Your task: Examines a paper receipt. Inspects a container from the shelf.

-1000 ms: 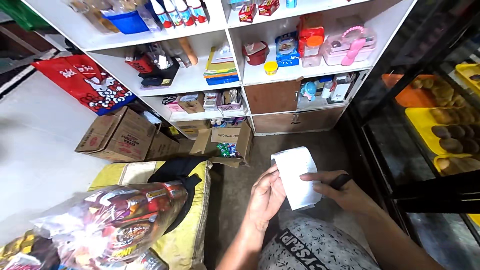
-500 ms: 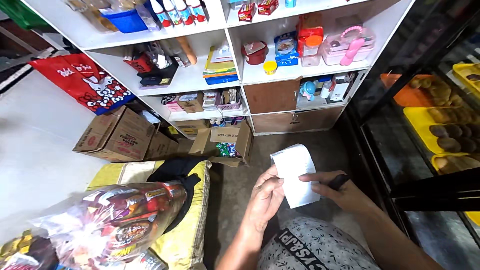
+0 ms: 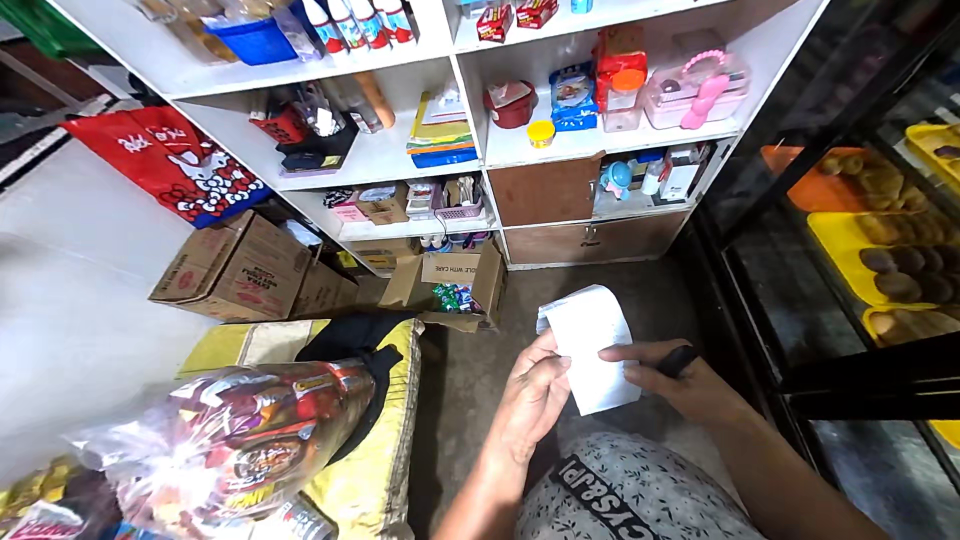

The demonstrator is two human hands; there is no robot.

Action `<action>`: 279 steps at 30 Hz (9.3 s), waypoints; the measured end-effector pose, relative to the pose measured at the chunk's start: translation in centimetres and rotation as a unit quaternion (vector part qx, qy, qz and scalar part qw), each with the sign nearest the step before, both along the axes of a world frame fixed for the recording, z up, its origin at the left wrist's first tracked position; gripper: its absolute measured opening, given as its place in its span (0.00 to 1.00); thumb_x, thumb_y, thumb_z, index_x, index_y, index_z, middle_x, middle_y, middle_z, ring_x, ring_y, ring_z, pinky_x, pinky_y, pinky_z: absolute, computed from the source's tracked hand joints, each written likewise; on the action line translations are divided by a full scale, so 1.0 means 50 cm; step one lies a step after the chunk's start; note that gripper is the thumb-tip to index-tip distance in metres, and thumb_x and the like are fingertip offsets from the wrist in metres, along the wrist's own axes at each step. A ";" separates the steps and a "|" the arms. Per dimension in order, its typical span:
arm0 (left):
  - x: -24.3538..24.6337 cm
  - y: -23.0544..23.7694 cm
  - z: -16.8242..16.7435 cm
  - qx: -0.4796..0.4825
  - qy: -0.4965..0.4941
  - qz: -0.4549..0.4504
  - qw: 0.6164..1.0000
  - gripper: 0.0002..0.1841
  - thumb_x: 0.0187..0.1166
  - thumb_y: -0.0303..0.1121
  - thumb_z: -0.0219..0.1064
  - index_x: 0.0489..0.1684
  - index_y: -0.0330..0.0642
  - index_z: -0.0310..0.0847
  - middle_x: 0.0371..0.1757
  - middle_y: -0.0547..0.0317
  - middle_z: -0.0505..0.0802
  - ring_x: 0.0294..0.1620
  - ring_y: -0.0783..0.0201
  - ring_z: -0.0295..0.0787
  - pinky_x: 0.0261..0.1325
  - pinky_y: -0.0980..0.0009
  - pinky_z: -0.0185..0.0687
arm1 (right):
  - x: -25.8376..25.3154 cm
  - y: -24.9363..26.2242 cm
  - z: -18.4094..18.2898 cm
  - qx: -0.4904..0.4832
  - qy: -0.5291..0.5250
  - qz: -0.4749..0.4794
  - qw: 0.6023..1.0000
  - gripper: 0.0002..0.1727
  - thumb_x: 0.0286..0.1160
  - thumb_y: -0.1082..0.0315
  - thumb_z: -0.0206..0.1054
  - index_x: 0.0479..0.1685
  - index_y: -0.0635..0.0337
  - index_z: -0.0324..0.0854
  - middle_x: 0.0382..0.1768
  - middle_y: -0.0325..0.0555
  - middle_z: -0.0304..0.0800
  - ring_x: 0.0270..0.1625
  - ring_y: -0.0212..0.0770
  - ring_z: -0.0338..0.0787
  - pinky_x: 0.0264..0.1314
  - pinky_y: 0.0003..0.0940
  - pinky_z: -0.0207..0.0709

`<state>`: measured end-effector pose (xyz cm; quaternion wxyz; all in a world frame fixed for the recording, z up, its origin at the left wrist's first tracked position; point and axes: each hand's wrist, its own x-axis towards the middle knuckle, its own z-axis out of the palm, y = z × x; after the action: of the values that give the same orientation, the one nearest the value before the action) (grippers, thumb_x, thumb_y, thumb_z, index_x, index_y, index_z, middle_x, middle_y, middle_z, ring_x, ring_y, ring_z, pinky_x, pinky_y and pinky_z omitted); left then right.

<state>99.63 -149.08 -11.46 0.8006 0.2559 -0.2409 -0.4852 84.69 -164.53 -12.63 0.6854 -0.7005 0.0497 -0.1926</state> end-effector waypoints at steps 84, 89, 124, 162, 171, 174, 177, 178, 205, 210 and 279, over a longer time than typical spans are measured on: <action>0.001 -0.009 0.001 0.064 -0.009 0.039 0.997 0.17 0.78 0.19 0.53 0.59 0.37 0.84 0.53 0.56 0.95 0.53 0.65 0.94 0.61 0.64 0.89 | 0.011 -0.005 -0.012 0.005 0.014 0.010 1.000 0.13 0.81 0.64 0.65 0.56 0.48 0.92 0.42 0.16 0.93 0.34 0.08 0.80 0.38 0.07 0.74; 0.003 -0.010 0.000 0.066 -0.005 0.038 0.997 0.17 0.78 0.19 0.53 0.59 0.36 0.84 0.52 0.55 0.95 0.53 0.64 0.94 0.61 0.63 0.89 | 0.012 -0.006 -0.009 0.010 0.024 0.008 1.000 0.13 0.80 0.66 0.65 0.56 0.50 0.92 0.44 0.17 0.94 0.36 0.08 0.82 0.40 0.08 0.76; 0.016 -0.024 -0.007 0.093 0.002 0.055 0.994 0.15 0.80 0.21 0.54 0.56 0.35 0.86 0.51 0.54 0.96 0.51 0.65 0.95 0.59 0.64 0.90 | 0.027 -0.010 -0.027 0.016 0.021 0.005 1.000 0.13 0.81 0.64 0.65 0.56 0.51 0.92 0.44 0.18 0.94 0.37 0.09 0.83 0.42 0.09 0.77; 0.021 -0.011 -0.011 0.104 -0.048 0.066 0.991 0.16 0.80 0.21 0.52 0.56 0.35 0.85 0.52 0.57 0.95 0.54 0.67 0.92 0.64 0.64 0.87 | 0.037 0.003 -0.015 0.018 -0.020 -0.036 0.999 0.15 0.78 0.63 0.67 0.60 0.52 0.91 0.50 0.22 0.93 0.43 0.12 0.85 0.47 0.12 0.80; 0.019 -0.012 -0.010 0.108 -0.067 0.065 0.990 0.16 0.80 0.21 0.52 0.56 0.35 0.85 0.53 0.58 0.95 0.55 0.67 0.92 0.65 0.64 0.86 | 0.033 0.002 -0.009 0.011 0.007 -0.042 0.999 0.16 0.79 0.65 0.66 0.61 0.54 0.90 0.47 0.19 0.93 0.39 0.10 0.83 0.44 0.10 0.78; 0.018 -0.013 -0.010 0.110 -0.067 0.069 0.989 0.16 0.80 0.21 0.52 0.54 0.35 0.86 0.51 0.58 0.95 0.54 0.68 0.92 0.64 0.65 0.87 | 0.032 0.001 -0.008 0.007 0.008 -0.046 0.999 0.16 0.78 0.67 0.65 0.60 0.55 0.90 0.48 0.20 0.93 0.39 0.09 0.82 0.44 0.09 0.77; 0.018 -0.015 -0.010 0.110 -0.060 0.068 0.990 0.15 0.80 0.21 0.52 0.54 0.35 0.86 0.51 0.58 0.95 0.53 0.67 0.93 0.63 0.65 0.88 | 0.032 0.000 -0.008 0.008 0.013 -0.046 0.999 0.15 0.78 0.67 0.65 0.59 0.54 0.91 0.47 0.19 0.93 0.38 0.09 0.82 0.43 0.08 0.76; 0.018 -0.016 -0.010 0.111 -0.056 0.069 0.990 0.15 0.80 0.21 0.52 0.54 0.35 0.86 0.51 0.57 0.95 0.53 0.67 0.93 0.63 0.65 0.88 | 0.031 0.000 -0.009 0.011 0.015 -0.043 0.999 0.15 0.78 0.67 0.65 0.59 0.54 0.91 0.47 0.19 0.94 0.39 0.09 0.83 0.43 0.09 0.77; 0.019 -0.021 -0.018 0.136 -0.045 0.074 0.987 0.16 0.81 0.21 0.50 0.56 0.33 0.84 0.51 0.57 0.95 0.53 0.67 0.93 0.62 0.64 0.88 | 0.037 -0.003 -0.022 0.028 0.002 -0.032 0.999 0.15 0.78 0.64 0.67 0.60 0.53 0.90 0.53 0.21 0.93 0.44 0.12 0.85 0.49 0.11 0.79; 0.020 -0.020 -0.019 0.133 -0.047 0.071 0.987 0.16 0.81 0.21 0.50 0.56 0.33 0.84 0.51 0.56 0.95 0.53 0.67 0.93 0.62 0.65 0.88 | 0.037 -0.002 -0.019 0.032 0.008 -0.038 0.999 0.16 0.79 0.67 0.66 0.63 0.56 0.89 0.54 0.22 0.94 0.47 0.13 0.87 0.52 0.13 0.81; 0.035 -0.035 -0.023 0.164 -0.021 0.080 0.983 0.14 0.82 0.21 0.50 0.49 0.35 0.85 0.44 0.56 0.96 0.46 0.67 0.95 0.57 0.65 0.91 | 0.055 -0.017 -0.034 0.012 0.029 -0.041 0.999 0.14 0.78 0.65 0.66 0.57 0.57 0.90 0.45 0.20 0.92 0.38 0.10 0.82 0.44 0.10 0.77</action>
<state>101.39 -150.84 -12.63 0.7789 0.4123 -0.1539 -0.4469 87.45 -165.36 -14.35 0.6838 -0.6946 0.1006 -0.1998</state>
